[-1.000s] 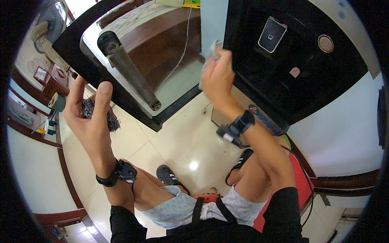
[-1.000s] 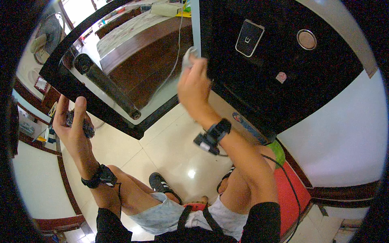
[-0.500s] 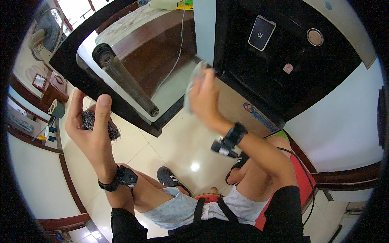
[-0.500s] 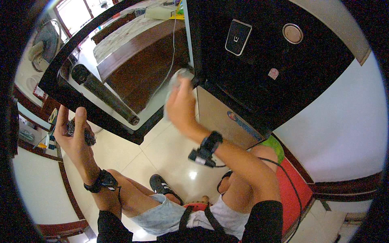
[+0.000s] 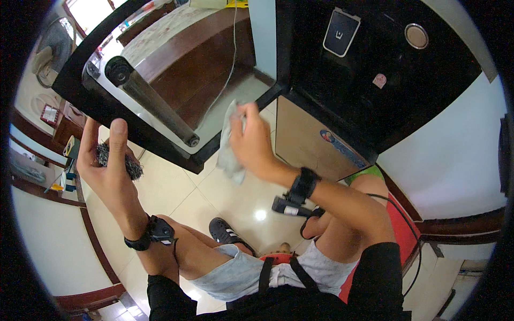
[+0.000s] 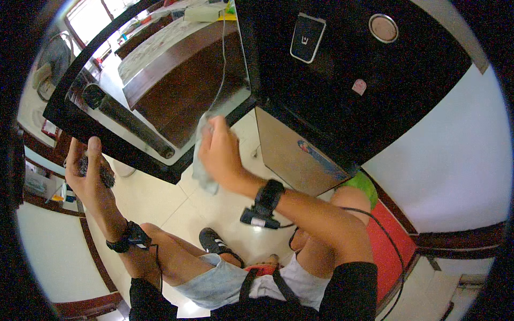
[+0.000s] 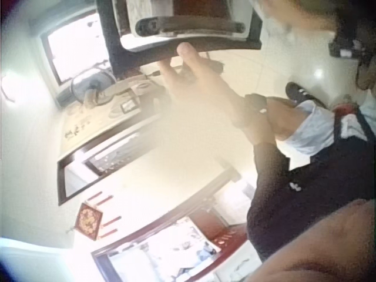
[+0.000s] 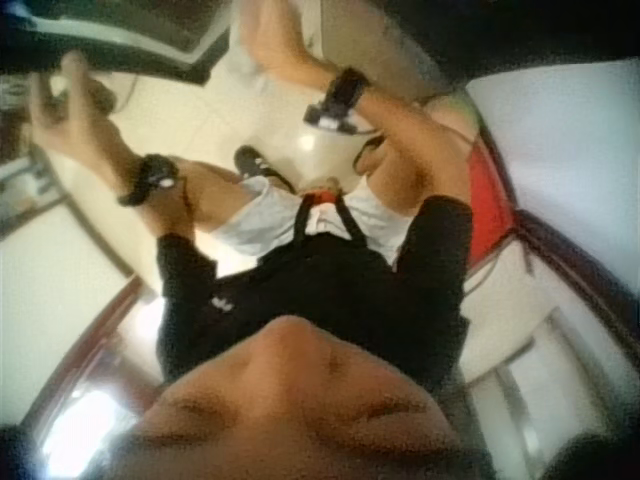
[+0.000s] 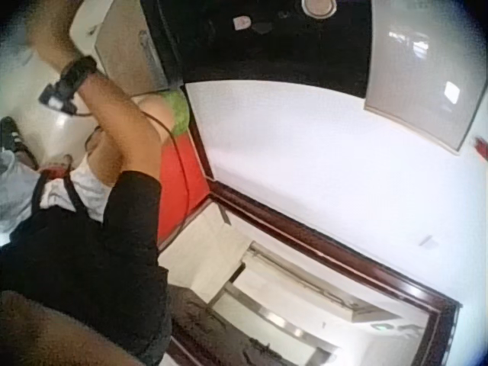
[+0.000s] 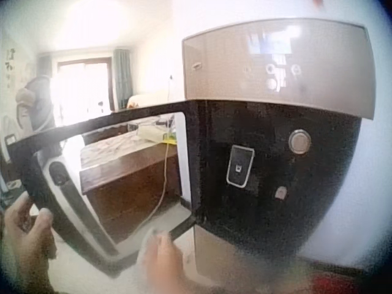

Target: The person wipes the exterior and interior glass door of a water dispenser with a white cloth, then uses a scouring pad to scrub the handle and surfaces.

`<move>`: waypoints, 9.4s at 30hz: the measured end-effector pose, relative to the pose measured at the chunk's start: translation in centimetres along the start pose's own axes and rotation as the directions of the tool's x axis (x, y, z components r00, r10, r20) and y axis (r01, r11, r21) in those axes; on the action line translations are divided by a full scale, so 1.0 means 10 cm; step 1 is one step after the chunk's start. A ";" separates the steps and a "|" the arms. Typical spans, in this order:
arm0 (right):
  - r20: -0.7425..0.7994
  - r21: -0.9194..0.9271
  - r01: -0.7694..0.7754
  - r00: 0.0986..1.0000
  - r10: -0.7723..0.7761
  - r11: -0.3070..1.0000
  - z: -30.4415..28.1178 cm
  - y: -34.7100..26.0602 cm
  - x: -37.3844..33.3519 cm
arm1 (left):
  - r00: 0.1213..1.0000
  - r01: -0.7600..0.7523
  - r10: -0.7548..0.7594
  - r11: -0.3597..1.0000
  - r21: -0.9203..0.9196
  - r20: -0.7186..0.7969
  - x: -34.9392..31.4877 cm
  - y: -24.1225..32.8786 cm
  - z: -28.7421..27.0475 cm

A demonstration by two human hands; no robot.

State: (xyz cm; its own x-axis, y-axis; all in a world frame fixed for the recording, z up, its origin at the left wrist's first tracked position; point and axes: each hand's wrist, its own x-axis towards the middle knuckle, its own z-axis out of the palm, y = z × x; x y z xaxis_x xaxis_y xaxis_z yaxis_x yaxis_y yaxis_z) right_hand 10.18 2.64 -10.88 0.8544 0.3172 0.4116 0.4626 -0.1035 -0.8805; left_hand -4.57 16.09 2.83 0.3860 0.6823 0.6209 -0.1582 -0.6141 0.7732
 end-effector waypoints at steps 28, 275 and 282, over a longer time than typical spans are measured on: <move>-0.243 -0.156 0.249 0.928 -0.282 0.956 -0.53 -0.01 0.72 | 0.997 -0.001 -0.001 1.000 0.027 0.075 -0.16 0.15 -0.04; 0.175 0.357 -0.054 0.985 -0.010 0.933 0.14 -1.16 -0.02 | 0.995 -0.073 0.076 0.996 -0.047 0.072 -0.02 0.11 0.05; -0.068 0.586 0.182 0.982 -0.177 0.790 0.15 -1.76 0.25 | 0.978 -0.126 0.129 0.992 -0.026 0.162 0.06 0.08 -0.06</move>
State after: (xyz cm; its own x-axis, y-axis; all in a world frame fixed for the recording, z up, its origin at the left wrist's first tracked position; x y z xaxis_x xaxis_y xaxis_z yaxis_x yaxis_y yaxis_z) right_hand 3.81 6.70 5.29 0.7733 0.2660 0.5756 0.3825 0.5283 -0.7580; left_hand -5.03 16.25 3.94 0.5047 0.5240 0.6861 -0.2289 -0.6850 0.6916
